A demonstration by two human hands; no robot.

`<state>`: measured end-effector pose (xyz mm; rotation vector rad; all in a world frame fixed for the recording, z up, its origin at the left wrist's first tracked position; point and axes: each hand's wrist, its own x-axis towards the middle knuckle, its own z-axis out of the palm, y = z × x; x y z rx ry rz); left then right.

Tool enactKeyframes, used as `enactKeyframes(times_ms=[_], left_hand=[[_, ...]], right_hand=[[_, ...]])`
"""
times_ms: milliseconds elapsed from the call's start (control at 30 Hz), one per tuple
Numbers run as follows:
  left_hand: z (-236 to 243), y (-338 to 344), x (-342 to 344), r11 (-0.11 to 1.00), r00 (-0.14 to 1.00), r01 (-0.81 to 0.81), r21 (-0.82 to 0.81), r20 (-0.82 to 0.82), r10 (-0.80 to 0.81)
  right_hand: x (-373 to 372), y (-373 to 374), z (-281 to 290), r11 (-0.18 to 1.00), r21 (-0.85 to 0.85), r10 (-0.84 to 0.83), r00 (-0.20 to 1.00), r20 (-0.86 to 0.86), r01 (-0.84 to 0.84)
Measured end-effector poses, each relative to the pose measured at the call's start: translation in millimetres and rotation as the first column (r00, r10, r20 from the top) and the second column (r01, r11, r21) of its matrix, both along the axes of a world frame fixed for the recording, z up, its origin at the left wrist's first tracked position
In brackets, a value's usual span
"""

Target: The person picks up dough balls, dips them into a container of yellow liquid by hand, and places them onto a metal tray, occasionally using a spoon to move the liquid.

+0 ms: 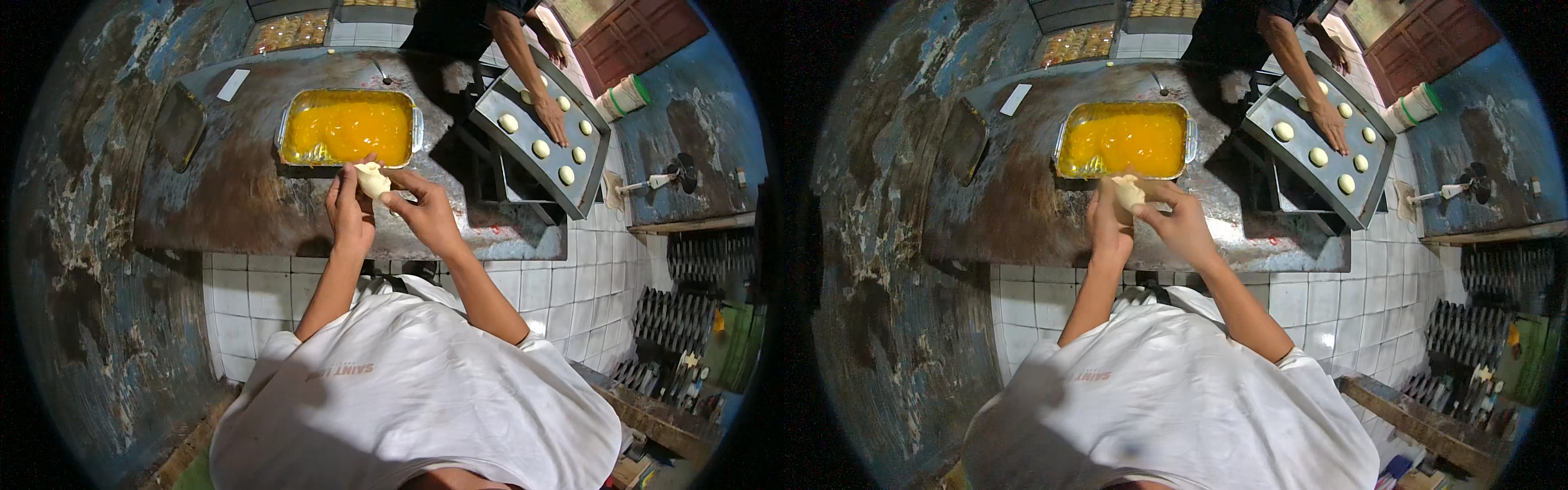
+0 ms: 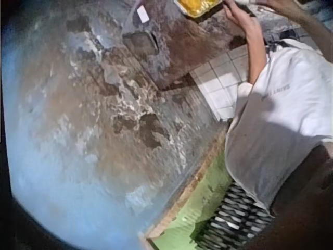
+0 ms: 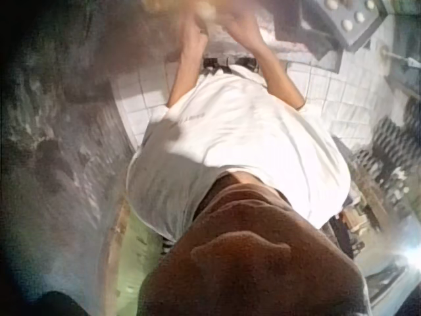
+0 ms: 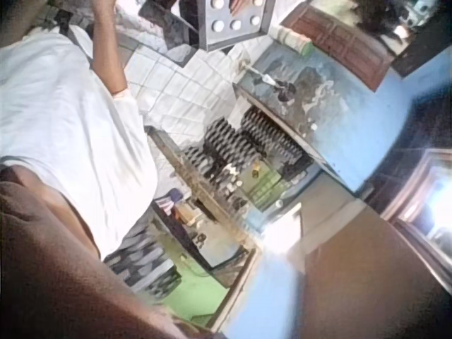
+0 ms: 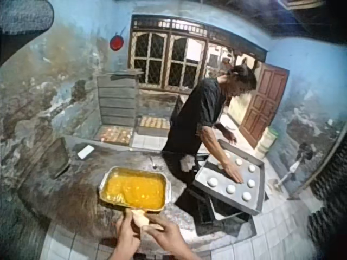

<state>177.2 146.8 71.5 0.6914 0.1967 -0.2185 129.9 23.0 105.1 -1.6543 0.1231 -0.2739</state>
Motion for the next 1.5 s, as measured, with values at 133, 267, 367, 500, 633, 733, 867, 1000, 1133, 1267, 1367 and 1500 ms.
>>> enactKeyframes(times_ms=[133,267,367,500,633,733,867,1000,1133,1267,1367,1500], left_hand=[[21,14,6,0.96,0.955,0.235,-0.152,0.219,-0.199],[42,21,9,0.906,0.782,0.419,-0.057,0.53,-0.328],[48,18,6,0.933,0.849,0.357,0.032,0.405,-0.339],[30,15,11,0.976,0.978,0.174,-0.133,0.14,-0.156],[33,18,15,0.991,0.99,0.079,-0.107,0.126,-0.065],[43,22,14,0.992,0.955,0.121,-0.04,0.277,-0.105],[52,32,20,0.962,0.831,0.274,-0.011,0.507,-0.231],[70,31,16,0.944,0.884,0.33,-0.015,0.356,-0.303],[34,43,19,0.94,0.938,0.337,0.06,0.067,-0.34],[42,32,5,0.961,0.962,0.251,0.112,0.082,-0.261],[56,21,-3,0.962,0.957,0.22,0.164,0.156,-0.245],[53,-1,-12,0.971,0.925,0.088,0.22,0.345,-0.162]], right_hand=[[-1,8,33,0.928,-0.358,-0.062,0.989,0.135,0.107],[13,3,34,0.949,-0.258,-0.148,0.979,0.143,0.181],[15,0,33,0.988,0.155,0.041,0.991,-0.126,-0.022],[15,24,32,0.985,0.109,-0.13,0.991,-0.034,0.133],[12,39,34,0.903,-0.382,-0.101,0.96,0.26,0.198],[18,37,42,0.795,-0.496,-0.155,0.907,0.392,0.35],[22,30,55,0.944,-0.252,-0.162,0.963,0.214,0.214],[18,22,67,0.988,-0.113,-0.114,0.993,-0.042,0.108],[11,27,63,0.905,-0.407,-0.076,0.989,0.129,0.123],[7,22,51,0.704,-0.683,-0.003,0.962,0.273,0.196],[9,14,54,0.73,-0.608,-0.097,0.928,0.36,0.312],[3,9,65,0.982,-0.065,-0.171,0.979,0.113,0.179]])
